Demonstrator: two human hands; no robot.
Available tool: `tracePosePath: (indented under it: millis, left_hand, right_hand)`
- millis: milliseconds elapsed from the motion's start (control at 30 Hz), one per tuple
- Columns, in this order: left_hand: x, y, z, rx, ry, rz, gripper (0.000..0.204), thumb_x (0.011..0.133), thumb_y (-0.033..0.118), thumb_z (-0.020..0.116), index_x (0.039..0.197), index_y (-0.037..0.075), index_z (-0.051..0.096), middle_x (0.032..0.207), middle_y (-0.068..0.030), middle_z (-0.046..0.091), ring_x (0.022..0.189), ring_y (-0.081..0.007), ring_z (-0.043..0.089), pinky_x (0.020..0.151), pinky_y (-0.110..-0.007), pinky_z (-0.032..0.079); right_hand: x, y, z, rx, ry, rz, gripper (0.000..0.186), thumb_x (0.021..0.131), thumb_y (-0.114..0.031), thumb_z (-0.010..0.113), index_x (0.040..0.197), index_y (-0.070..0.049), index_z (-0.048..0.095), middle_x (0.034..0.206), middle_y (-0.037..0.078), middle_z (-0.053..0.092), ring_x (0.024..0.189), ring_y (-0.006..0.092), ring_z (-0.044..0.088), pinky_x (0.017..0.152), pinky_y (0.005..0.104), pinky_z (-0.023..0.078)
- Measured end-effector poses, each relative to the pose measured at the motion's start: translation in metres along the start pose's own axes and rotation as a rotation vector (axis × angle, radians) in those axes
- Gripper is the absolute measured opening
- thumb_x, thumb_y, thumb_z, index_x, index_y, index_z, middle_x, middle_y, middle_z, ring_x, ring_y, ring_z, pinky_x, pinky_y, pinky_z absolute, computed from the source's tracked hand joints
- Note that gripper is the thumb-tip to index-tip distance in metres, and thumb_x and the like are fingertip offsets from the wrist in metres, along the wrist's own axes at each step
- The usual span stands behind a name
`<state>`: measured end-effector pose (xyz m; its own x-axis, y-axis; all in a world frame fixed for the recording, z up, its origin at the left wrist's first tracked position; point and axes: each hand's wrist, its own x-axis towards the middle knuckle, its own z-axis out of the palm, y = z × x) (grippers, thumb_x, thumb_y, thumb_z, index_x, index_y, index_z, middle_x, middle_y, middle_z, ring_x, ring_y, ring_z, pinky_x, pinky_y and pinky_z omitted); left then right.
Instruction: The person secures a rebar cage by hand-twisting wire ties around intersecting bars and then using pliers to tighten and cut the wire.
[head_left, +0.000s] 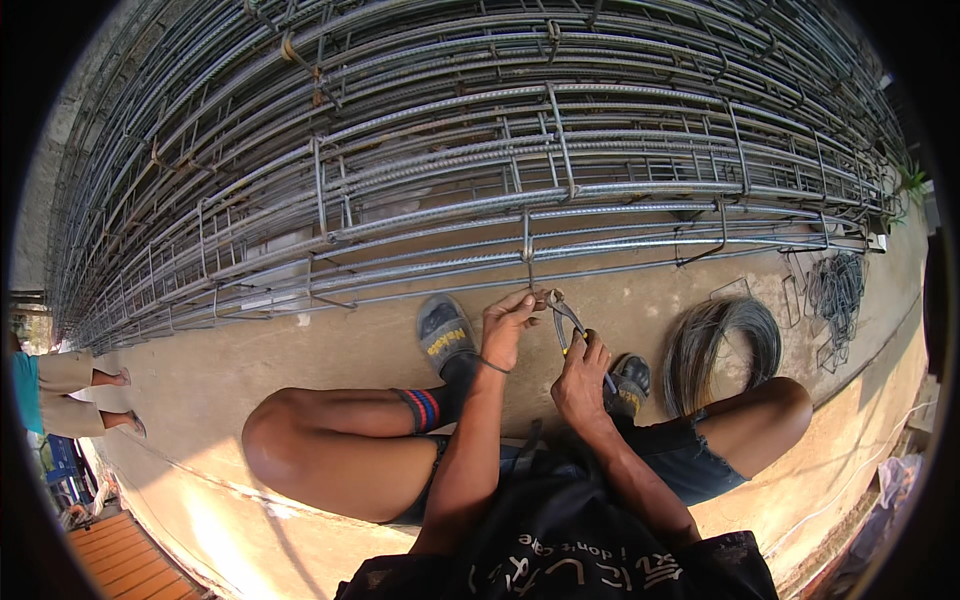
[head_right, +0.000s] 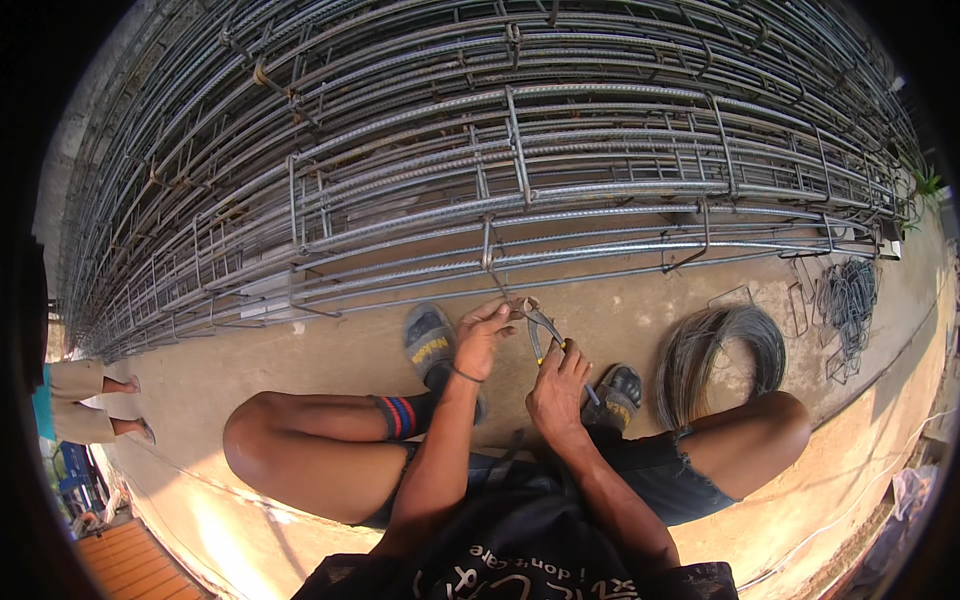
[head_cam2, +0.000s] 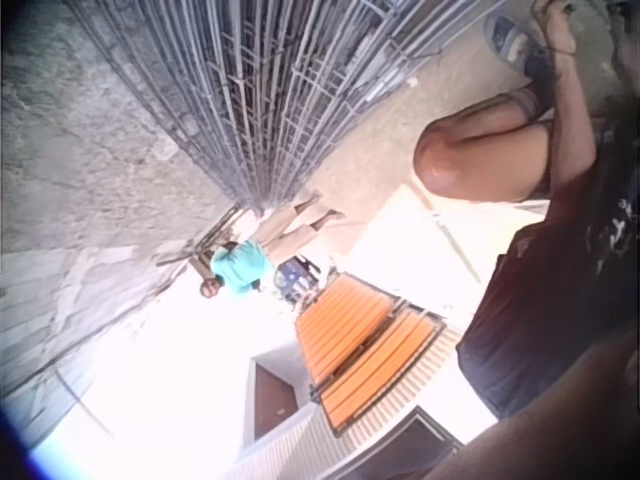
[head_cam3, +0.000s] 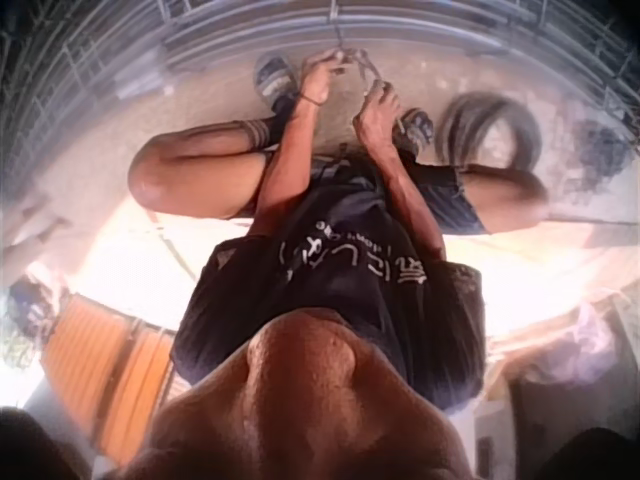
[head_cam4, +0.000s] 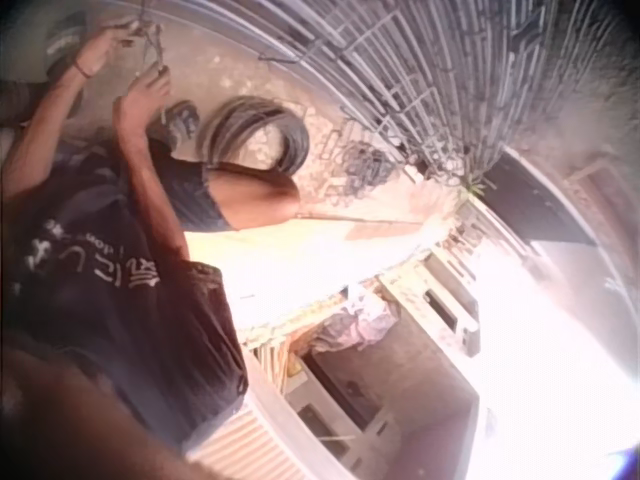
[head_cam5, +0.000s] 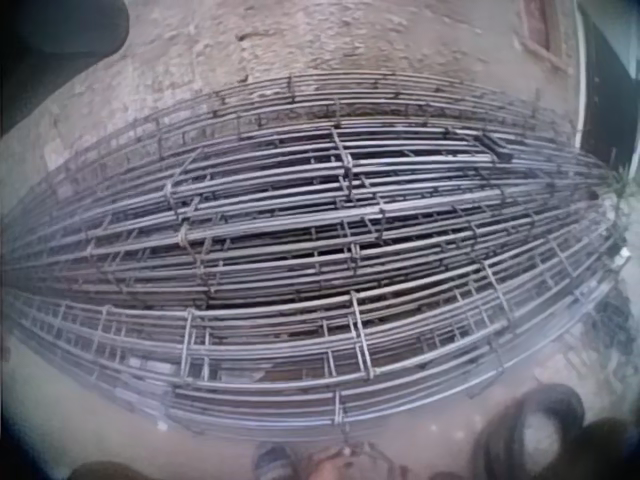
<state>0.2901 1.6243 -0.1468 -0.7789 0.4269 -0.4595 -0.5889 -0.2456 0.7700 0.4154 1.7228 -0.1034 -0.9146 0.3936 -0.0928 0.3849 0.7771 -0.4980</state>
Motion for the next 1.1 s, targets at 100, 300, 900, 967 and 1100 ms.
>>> tracePosePath:
  millis: [100,300,900,967,1100]
  left_hand:
    - [0.0,-0.004,-0.002,-0.011,-0.01,0.002,0.027,0.095,0.013,0.058,0.119,0.003,0.065,0.111,-0.005,0.068,0.096,-0.0141,0.062,0.078,-0.028,0.048]
    - [0.001,-0.01,-0.003,-0.027,-0.012,0.027,0.028,0.094,0.01,0.056,0.12,0.002,0.064,0.111,-0.0041,0.067,0.098,-0.0136,0.061,0.083,-0.028,0.048]
    - [-0.005,-0.008,0.0,-0.166,0.039,0.037,0.033,0.089,0.004,0.056,0.121,-0.002,0.062,0.117,-0.0092,0.066,0.102,-0.0178,0.062,0.083,-0.03,0.048]
    - [-0.005,-0.009,0.0,-0.164,0.032,0.045,0.033,0.089,0.004,0.056,0.12,-0.002,0.062,0.116,-0.0092,0.066,0.103,-0.0179,0.062,0.082,-0.03,0.048]
    - [-0.003,-0.013,-0.004,-0.127,0.085,0.057,0.031,0.089,0.008,0.055,0.117,-0.002,0.064,0.114,-0.0091,0.067,0.103,-0.0186,0.063,0.08,-0.03,0.047]
  right_hand:
    - [-0.001,-0.008,0.014,-0.112,-0.007,0.012,0.059,0.077,-0.003,0.051,0.131,0.015,0.037,0.134,0.036,0.033,0.123,0.0507,0.034,0.1,0.0702,0.023]
    - [-0.002,-0.016,0.02,-0.166,-0.024,0.016,0.056,0.081,-0.006,0.05,0.131,0.015,0.036,0.139,0.036,0.03,0.127,0.0506,0.031,0.101,0.0722,0.02]
    - [0.015,0.013,0.017,0.005,0.139,0.076,0.042,0.074,-0.002,0.057,0.114,0.004,0.046,0.101,0.023,0.053,0.093,0.0411,0.053,0.08,0.05,0.043]
    - [0.018,0.019,0.017,-0.056,0.141,0.048,0.039,0.072,-0.002,0.058,0.11,0.003,0.048,0.097,0.024,0.055,0.091,0.0412,0.055,0.078,0.0501,0.045]
    - [0.022,0.023,0.024,0.114,-0.085,0.088,0.03,0.07,-0.002,0.057,0.099,0.006,0.059,0.084,0.027,0.062,0.066,0.0427,0.06,0.066,0.0465,0.051]
